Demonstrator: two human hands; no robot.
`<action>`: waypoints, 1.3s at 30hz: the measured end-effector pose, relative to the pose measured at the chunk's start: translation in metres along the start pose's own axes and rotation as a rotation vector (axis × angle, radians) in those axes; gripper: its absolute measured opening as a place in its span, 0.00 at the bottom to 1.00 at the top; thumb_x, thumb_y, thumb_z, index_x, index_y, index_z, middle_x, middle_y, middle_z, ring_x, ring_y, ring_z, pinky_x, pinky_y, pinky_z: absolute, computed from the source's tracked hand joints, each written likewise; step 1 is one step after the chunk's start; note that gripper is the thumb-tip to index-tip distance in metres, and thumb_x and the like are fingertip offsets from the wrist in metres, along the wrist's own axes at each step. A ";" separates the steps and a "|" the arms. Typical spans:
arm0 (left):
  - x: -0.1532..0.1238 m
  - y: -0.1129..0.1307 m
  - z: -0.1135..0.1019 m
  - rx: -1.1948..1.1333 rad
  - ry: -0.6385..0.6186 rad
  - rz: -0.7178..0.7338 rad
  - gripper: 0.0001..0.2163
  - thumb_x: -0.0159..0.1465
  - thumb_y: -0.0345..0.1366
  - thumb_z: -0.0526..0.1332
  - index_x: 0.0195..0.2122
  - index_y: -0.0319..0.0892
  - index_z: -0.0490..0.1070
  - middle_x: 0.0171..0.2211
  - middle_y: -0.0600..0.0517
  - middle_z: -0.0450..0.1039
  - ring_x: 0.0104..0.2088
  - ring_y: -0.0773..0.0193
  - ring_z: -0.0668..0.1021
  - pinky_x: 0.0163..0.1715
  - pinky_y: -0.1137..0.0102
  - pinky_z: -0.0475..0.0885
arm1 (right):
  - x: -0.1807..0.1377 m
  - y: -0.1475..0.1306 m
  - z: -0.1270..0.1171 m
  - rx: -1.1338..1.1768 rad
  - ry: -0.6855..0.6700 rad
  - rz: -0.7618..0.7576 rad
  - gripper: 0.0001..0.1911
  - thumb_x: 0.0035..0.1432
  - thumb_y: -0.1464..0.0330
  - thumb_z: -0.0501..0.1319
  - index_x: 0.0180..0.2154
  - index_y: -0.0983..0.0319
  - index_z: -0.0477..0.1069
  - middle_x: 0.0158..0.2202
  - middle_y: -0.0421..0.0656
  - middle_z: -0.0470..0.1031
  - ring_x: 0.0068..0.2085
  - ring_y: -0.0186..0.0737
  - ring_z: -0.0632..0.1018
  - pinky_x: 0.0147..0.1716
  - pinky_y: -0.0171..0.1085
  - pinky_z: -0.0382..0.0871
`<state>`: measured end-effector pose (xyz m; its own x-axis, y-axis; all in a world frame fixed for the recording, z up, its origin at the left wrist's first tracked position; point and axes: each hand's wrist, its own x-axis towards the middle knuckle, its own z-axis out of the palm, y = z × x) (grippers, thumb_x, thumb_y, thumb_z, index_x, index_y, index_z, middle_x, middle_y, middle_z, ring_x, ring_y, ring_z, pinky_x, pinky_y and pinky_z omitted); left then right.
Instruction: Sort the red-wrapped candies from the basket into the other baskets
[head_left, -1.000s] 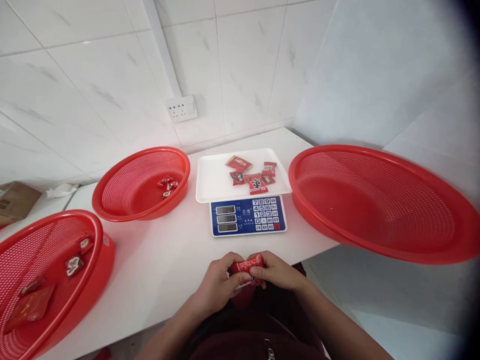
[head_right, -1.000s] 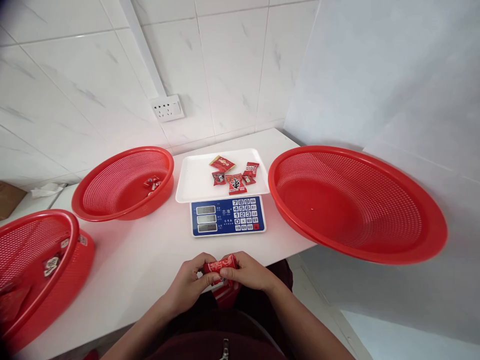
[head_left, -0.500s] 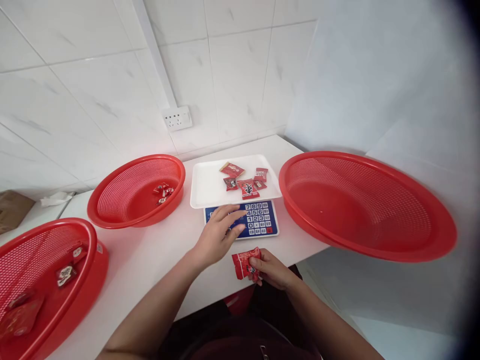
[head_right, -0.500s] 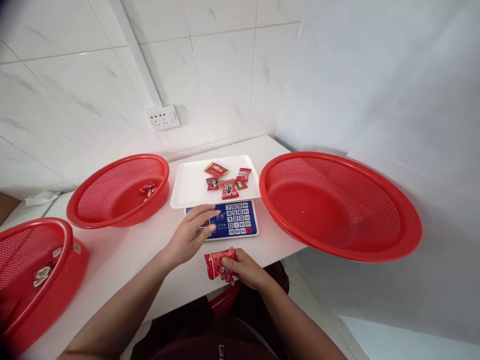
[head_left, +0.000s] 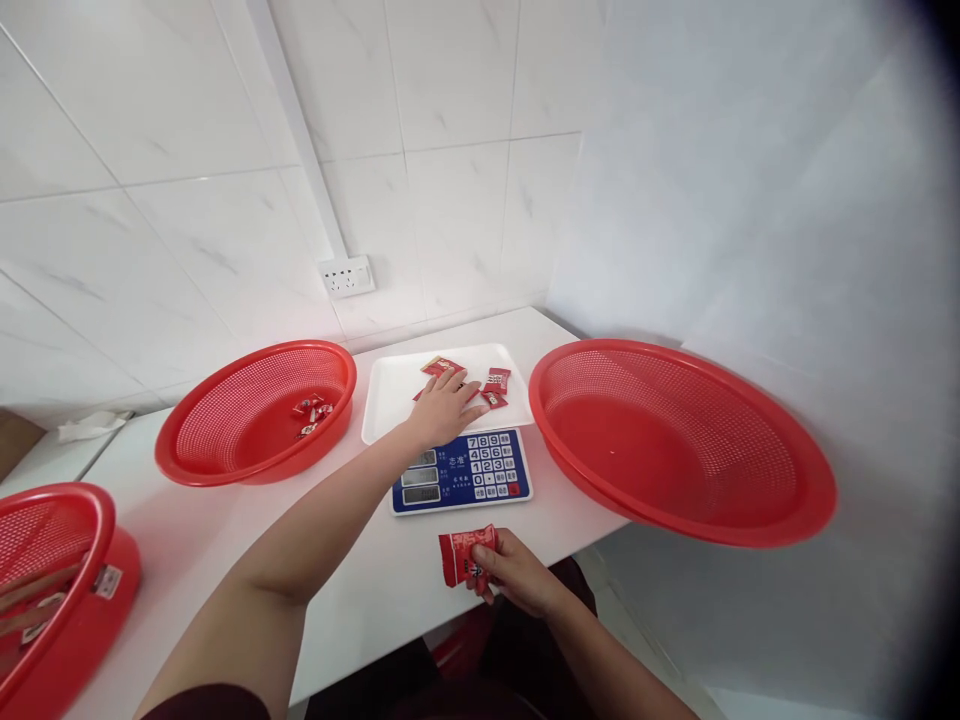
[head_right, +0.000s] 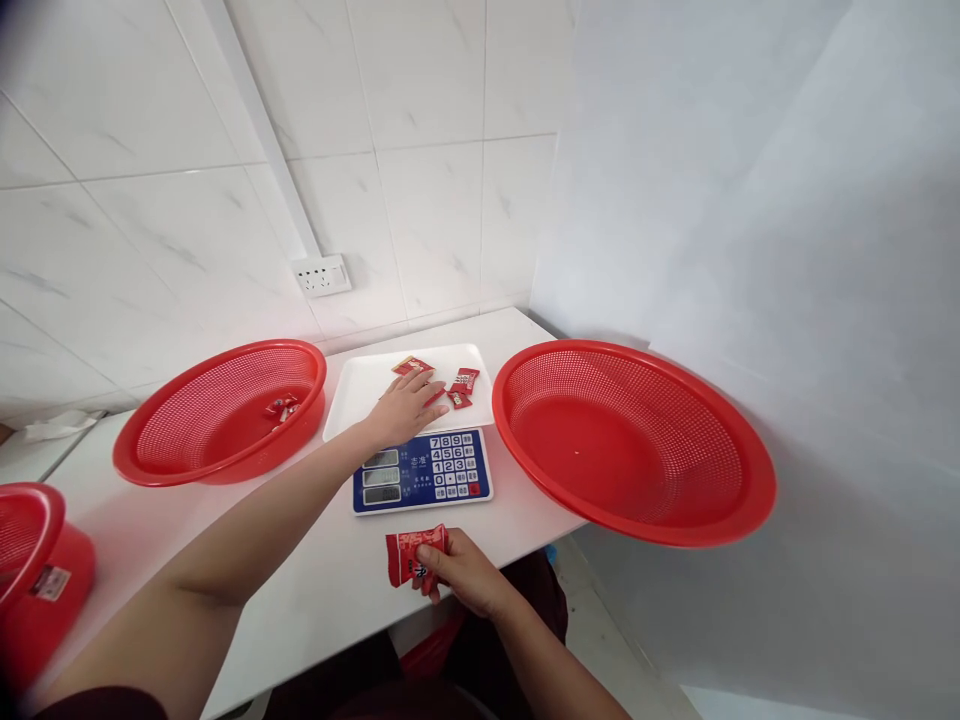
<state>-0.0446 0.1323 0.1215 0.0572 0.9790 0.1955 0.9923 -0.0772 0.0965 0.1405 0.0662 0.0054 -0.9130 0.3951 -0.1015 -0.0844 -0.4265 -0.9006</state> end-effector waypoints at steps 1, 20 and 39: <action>0.007 0.002 0.001 0.007 -0.005 -0.023 0.25 0.63 0.52 0.46 0.57 0.45 0.58 0.62 0.44 0.52 0.62 0.48 0.52 0.57 0.52 0.49 | 0.000 0.000 0.000 0.004 -0.004 -0.002 0.26 0.45 0.48 0.62 0.25 0.68 0.71 0.19 0.40 0.69 0.18 0.28 0.68 0.15 0.28 0.59; 0.022 -0.019 0.008 0.001 -0.004 -0.123 0.18 0.62 0.43 0.49 0.51 0.44 0.64 0.54 0.45 0.63 0.54 0.51 0.65 0.52 0.55 0.58 | 0.000 0.006 0.002 0.013 0.041 -0.036 0.26 0.46 0.48 0.62 0.26 0.68 0.71 0.20 0.42 0.70 0.19 0.28 0.67 0.17 0.29 0.57; -0.004 -0.065 -0.013 -0.348 0.109 -0.134 0.29 0.66 0.49 0.30 0.54 0.38 0.61 0.54 0.45 0.64 0.53 0.58 0.67 0.53 0.64 0.61 | 0.000 0.008 0.001 0.086 0.071 -0.045 0.23 0.48 0.51 0.63 0.28 0.67 0.71 0.22 0.43 0.71 0.21 0.29 0.68 0.19 0.30 0.58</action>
<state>-0.1111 0.1312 0.1272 -0.1015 0.9604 0.2595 0.8924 -0.0274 0.4504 0.1392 0.0614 -0.0017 -0.8771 0.4708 -0.0949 -0.1610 -0.4743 -0.8655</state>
